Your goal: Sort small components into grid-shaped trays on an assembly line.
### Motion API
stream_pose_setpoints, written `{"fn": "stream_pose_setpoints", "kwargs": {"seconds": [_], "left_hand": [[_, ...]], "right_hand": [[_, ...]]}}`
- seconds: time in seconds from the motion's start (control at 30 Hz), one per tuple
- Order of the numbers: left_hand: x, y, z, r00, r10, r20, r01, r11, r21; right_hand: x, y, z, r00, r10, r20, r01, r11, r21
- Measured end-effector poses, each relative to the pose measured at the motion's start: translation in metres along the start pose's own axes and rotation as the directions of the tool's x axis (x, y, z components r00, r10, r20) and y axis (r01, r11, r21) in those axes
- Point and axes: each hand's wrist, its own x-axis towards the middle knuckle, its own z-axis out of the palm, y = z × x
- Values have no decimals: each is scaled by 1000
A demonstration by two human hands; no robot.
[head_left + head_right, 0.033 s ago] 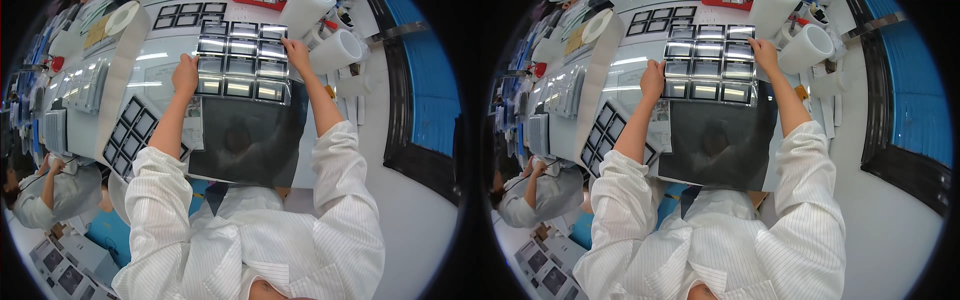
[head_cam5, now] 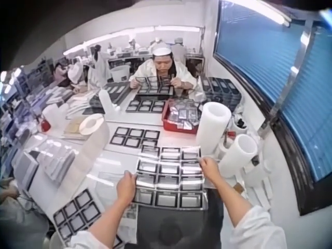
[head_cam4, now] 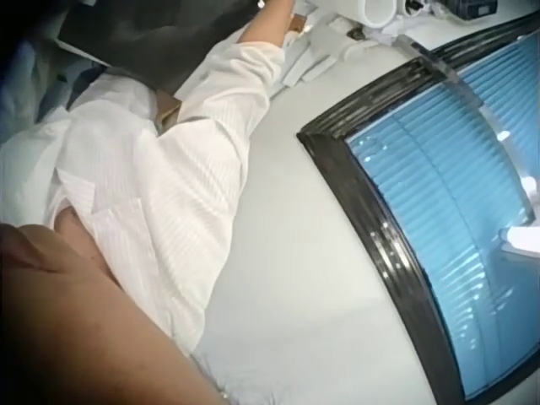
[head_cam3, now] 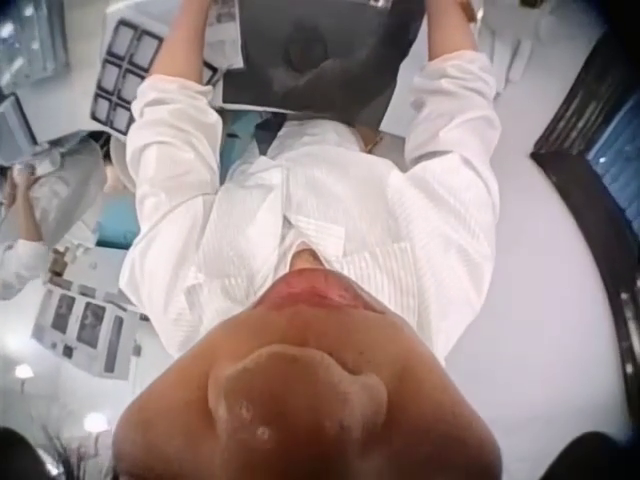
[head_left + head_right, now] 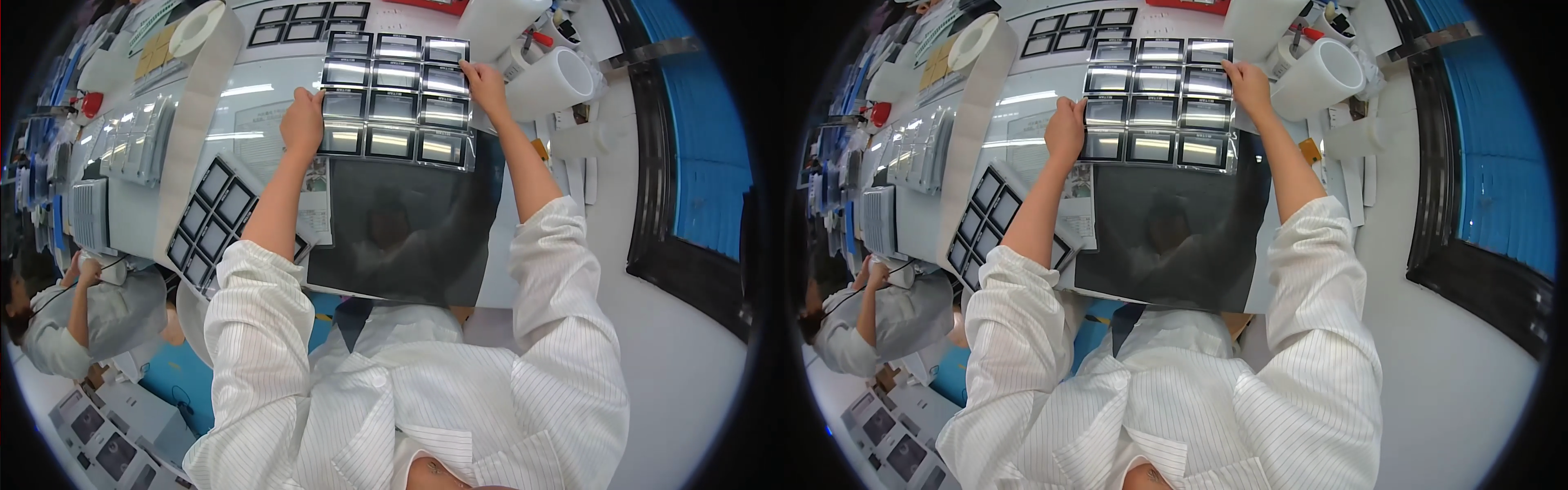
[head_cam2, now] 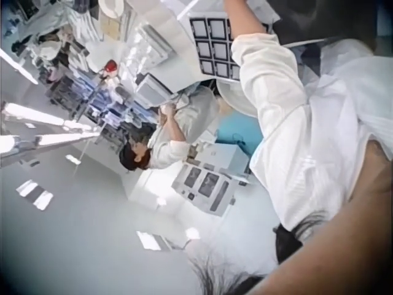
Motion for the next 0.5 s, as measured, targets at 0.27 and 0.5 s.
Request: {"fn": "stream_pose_setpoints", "kwargs": {"seconds": [0.27, 0.5], "left_hand": [[-9, 4, 8, 1000, -22, 12, 21, 993, 115], [-13, 4, 2, 999, 3, 52, -15, 971, 239]], "right_hand": [[5, 16, 14, 999, 28, 26, -26, 998, -61], [-5, 9, 15, 994, 98, 38, -92, 986, -137]]}}
